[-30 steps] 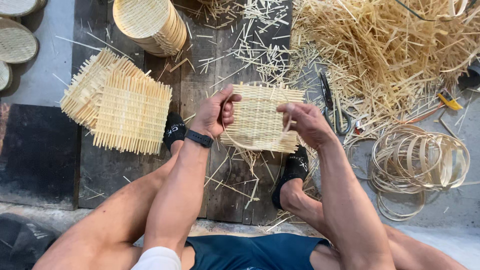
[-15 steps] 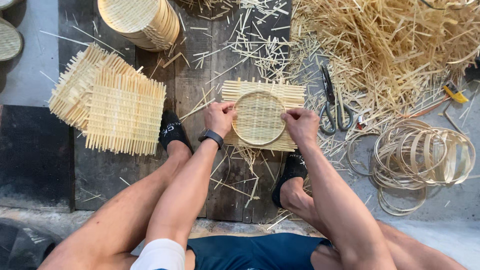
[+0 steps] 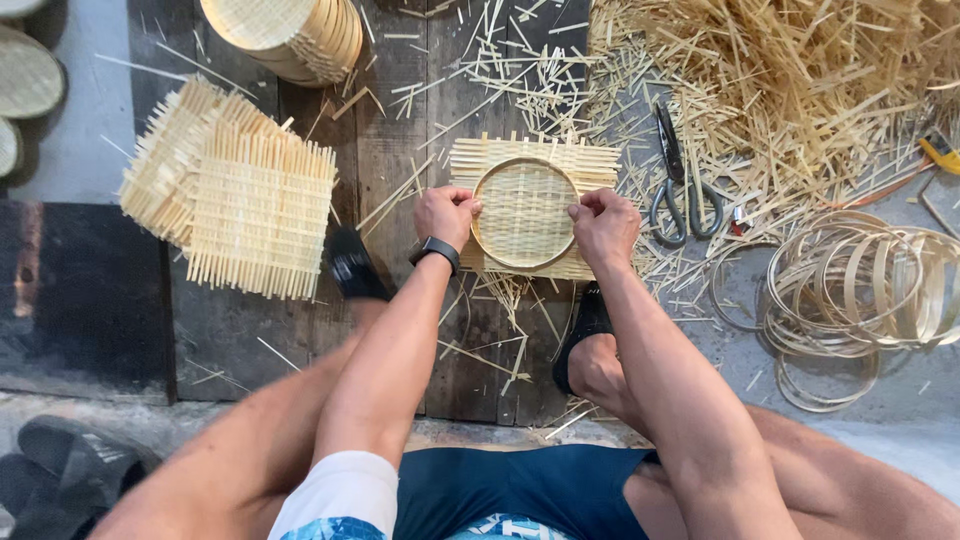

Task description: The person sits on the floor and assembles a round bamboo sieve. They weave flat bamboo strips into a mat, bend a thin bamboo rim around the mat, press the weave with a round wooden form, trim excess strips with shears, and fit a circular bamboo ring around the edge.

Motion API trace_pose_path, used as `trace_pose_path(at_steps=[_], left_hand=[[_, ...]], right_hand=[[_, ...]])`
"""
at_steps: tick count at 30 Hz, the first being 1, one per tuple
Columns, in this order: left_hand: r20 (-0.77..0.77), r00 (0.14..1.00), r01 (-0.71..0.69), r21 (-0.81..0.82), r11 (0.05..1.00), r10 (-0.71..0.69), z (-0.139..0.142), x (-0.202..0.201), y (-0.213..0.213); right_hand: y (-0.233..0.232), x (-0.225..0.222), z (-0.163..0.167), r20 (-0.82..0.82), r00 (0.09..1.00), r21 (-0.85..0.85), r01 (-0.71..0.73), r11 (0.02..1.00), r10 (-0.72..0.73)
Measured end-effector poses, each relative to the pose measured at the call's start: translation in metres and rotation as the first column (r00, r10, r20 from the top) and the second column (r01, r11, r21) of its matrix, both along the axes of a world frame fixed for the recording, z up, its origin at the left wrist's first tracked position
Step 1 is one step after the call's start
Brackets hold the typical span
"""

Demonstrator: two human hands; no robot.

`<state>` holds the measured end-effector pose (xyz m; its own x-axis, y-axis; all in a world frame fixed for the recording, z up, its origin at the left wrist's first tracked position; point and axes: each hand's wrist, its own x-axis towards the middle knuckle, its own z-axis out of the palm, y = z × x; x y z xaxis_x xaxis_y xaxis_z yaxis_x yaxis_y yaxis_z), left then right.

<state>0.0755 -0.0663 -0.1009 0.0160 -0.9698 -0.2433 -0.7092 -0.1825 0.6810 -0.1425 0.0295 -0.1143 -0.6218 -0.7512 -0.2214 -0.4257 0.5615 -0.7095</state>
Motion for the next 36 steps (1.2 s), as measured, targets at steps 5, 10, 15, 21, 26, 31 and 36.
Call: trace_pose_path(at_steps=[5, 10, 15, 21, 26, 31, 36], left_hand=[[-0.083, 0.997, 0.001, 0.001, 1.000, -0.001, -0.001, 0.003, 0.001], [-0.157, 0.988, -0.004, 0.002, 1.000, 0.004, -0.004, 0.005, -0.001], [-0.153, 0.988, -0.027, 0.056, 0.998, 0.035, -0.001, 0.003, -0.005], [-0.221, 0.975, 0.002, 0.112, 0.994, 0.023, 0.002, 0.009, -0.008], [-0.185, 0.983, 0.016, 0.202, 0.979, 0.022, -0.011, 0.007, -0.016], [-0.196, 0.980, 0.088, 0.256, 0.963, -0.037, -0.015, 0.012, -0.026], [0.211, 0.839, 0.544, -0.356, 0.760, -0.502, -0.010, 0.004, -0.043]], right_hand=[[0.002, 0.001, 0.004, 0.078, 0.996, 0.015, 0.047, 0.999, -0.048], [0.003, -0.004, 0.007, 0.114, 0.992, 0.005, 0.049, 0.999, -0.049], [0.000, -0.006, 0.008, 0.163, 0.986, 0.027, 0.038, 0.999, -0.042], [-0.005, -0.015, 0.010, 0.231, 0.973, 0.079, -0.013, 0.997, -0.005], [-0.011, -0.026, 0.001, 0.092, 0.989, 0.080, -0.125, 0.989, 0.117], [-0.020, -0.033, 0.011, 0.182, 0.972, 0.187, -0.179, 0.966, 0.145], [-0.015, 0.011, 0.046, -0.167, 0.847, 0.059, -0.503, 0.862, 0.505]])
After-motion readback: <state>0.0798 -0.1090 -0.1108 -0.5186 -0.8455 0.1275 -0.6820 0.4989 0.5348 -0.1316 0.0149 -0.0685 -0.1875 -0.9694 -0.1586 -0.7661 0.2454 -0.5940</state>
